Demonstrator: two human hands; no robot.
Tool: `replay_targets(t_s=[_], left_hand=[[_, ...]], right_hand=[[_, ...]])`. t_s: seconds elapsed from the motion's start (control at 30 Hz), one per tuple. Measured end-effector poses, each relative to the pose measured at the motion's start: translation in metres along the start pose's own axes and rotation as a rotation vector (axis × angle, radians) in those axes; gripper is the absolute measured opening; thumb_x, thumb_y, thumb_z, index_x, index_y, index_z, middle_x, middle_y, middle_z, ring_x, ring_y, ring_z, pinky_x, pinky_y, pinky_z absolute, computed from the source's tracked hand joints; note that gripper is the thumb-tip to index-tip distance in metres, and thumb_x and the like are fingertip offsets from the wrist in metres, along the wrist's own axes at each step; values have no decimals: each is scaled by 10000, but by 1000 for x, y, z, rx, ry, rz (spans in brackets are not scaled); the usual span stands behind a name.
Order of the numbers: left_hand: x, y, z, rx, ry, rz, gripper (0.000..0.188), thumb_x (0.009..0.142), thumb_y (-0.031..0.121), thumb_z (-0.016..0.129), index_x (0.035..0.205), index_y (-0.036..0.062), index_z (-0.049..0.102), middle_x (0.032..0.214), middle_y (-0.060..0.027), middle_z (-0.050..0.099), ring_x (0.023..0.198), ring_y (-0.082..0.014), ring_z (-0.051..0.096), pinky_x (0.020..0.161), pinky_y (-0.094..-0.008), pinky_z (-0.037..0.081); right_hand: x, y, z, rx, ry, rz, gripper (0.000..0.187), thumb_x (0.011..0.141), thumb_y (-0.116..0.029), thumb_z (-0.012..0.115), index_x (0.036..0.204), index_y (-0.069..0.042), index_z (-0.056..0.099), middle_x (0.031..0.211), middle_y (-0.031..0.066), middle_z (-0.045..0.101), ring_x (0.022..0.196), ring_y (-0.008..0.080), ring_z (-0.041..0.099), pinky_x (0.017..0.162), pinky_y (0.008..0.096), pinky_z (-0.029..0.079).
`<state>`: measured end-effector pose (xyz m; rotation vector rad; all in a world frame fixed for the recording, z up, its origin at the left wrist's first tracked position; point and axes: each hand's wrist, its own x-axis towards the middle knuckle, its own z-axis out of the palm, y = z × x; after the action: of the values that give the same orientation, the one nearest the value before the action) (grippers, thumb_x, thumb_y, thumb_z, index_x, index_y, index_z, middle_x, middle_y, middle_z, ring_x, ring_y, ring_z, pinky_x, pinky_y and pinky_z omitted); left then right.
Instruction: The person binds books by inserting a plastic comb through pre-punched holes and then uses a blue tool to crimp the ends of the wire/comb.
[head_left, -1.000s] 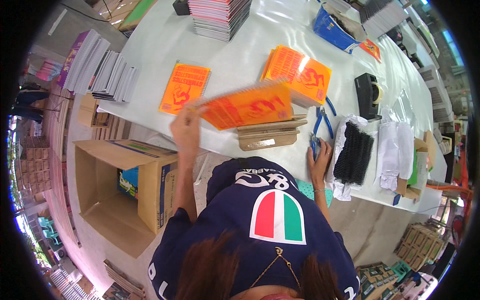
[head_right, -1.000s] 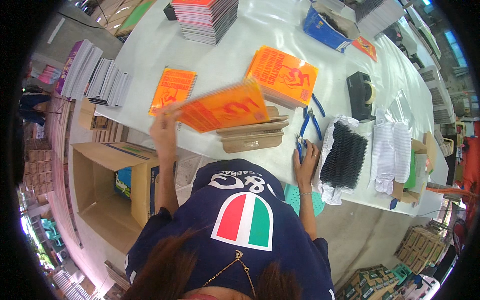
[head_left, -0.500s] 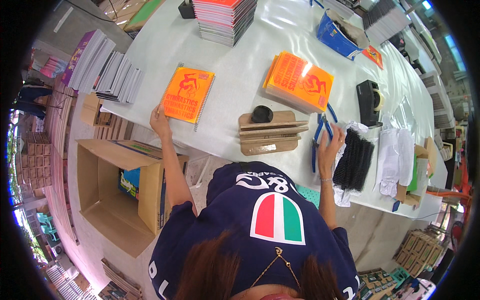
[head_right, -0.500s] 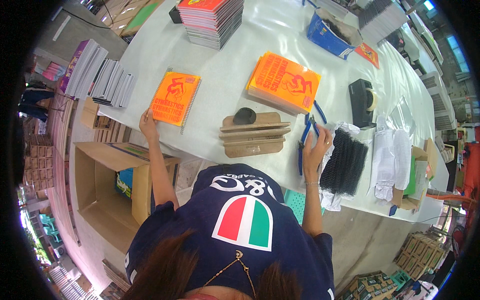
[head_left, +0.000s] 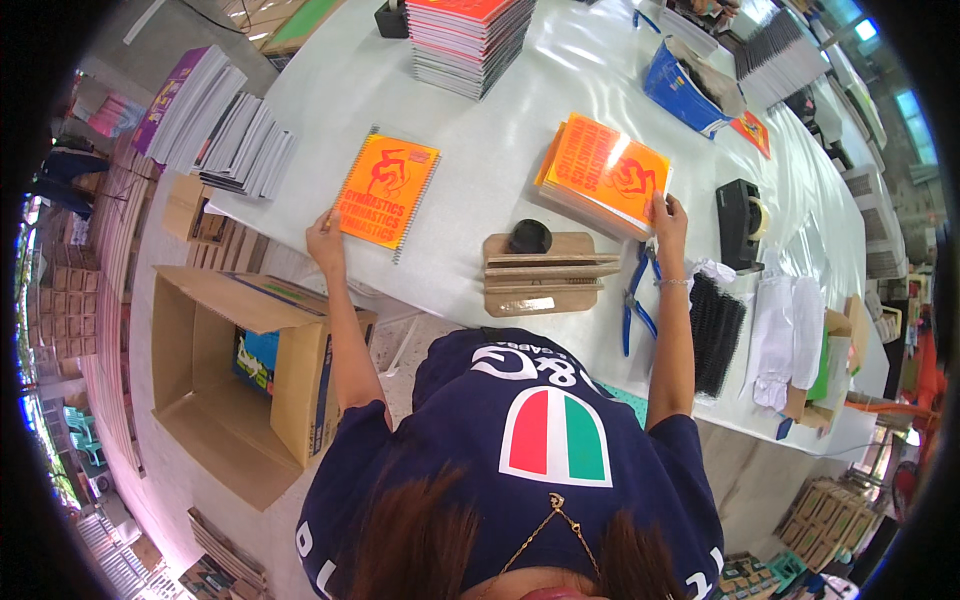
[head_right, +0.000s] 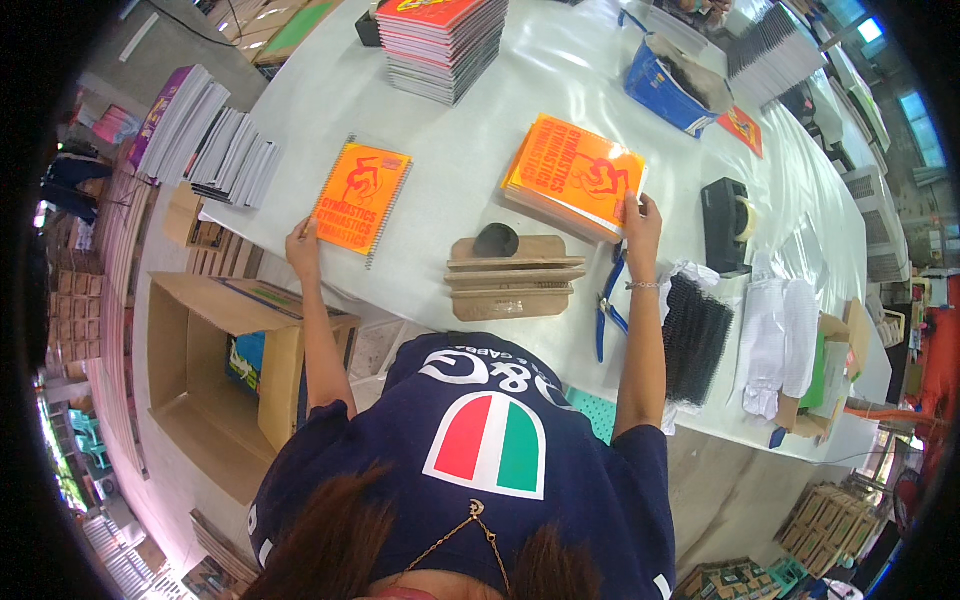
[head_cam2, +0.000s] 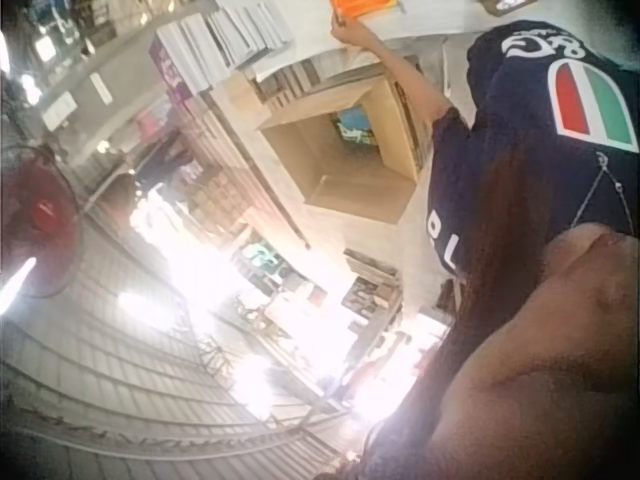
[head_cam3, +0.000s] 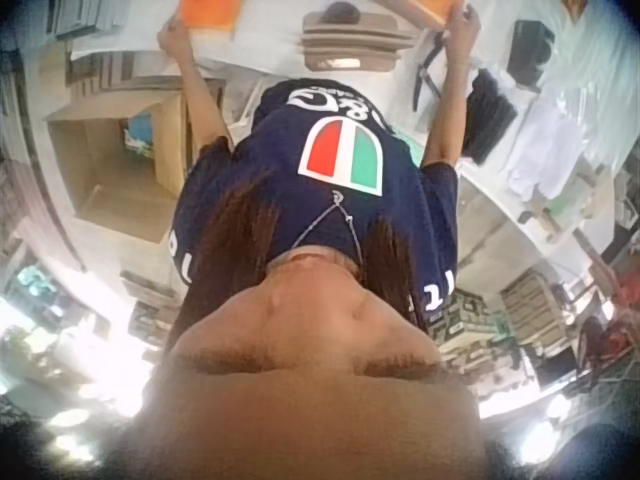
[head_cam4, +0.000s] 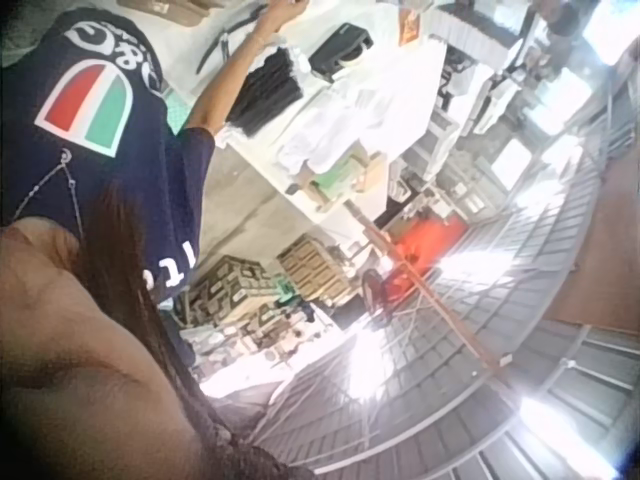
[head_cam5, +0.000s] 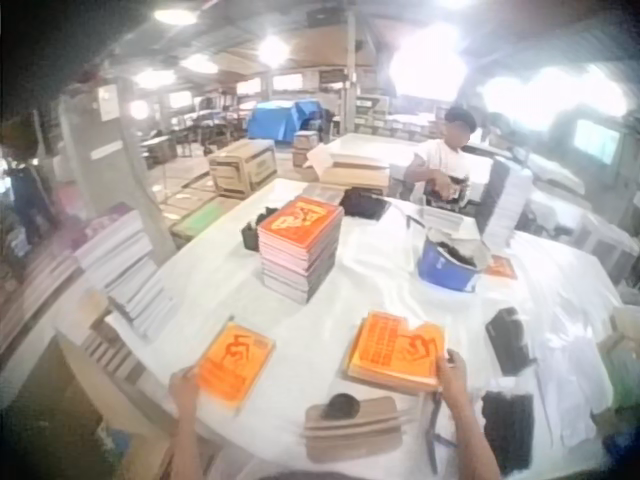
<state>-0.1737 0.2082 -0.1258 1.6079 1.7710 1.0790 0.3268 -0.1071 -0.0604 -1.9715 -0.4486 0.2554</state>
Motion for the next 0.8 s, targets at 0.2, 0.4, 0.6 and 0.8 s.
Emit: replay_targets(t_s=[0.2,0.4,0.6,0.8], left_hand=[[-4,1,-4,38,-1,11,419,863,381,711,1129,57,717,971,-108,589,854,-196,557,806,-317,461],[-4,7,-1,-7,41,59,391,869,358,698,1109,51,720,917,-111,583,837,-228,565,798,-338,466],[-2,-2,1,-36,2,15,418,871,357,709,1119,20,710,1017,-116,629,938,-209,582,868,-318,461],[-1,-5,10,-241,33,-32,398,877,373,688,1120,58,720,966,-105,610,877,-221,571,821,-340,461]], right_hand=[[3,-3,2,58,8,-12,425,921,-268,645,1149,87,593,897,112,639,786,144,606,675,282,487],[-5,-3,-11,26,137,-86,367,915,-179,630,1183,54,536,931,109,611,807,141,585,701,278,482],[-43,-22,-45,281,-20,-147,390,907,-4,572,1279,-2,455,1057,72,600,882,131,581,741,250,470],[-64,3,-62,834,37,-72,455,916,41,571,1342,-59,445,1263,76,545,1130,167,558,911,301,492]])
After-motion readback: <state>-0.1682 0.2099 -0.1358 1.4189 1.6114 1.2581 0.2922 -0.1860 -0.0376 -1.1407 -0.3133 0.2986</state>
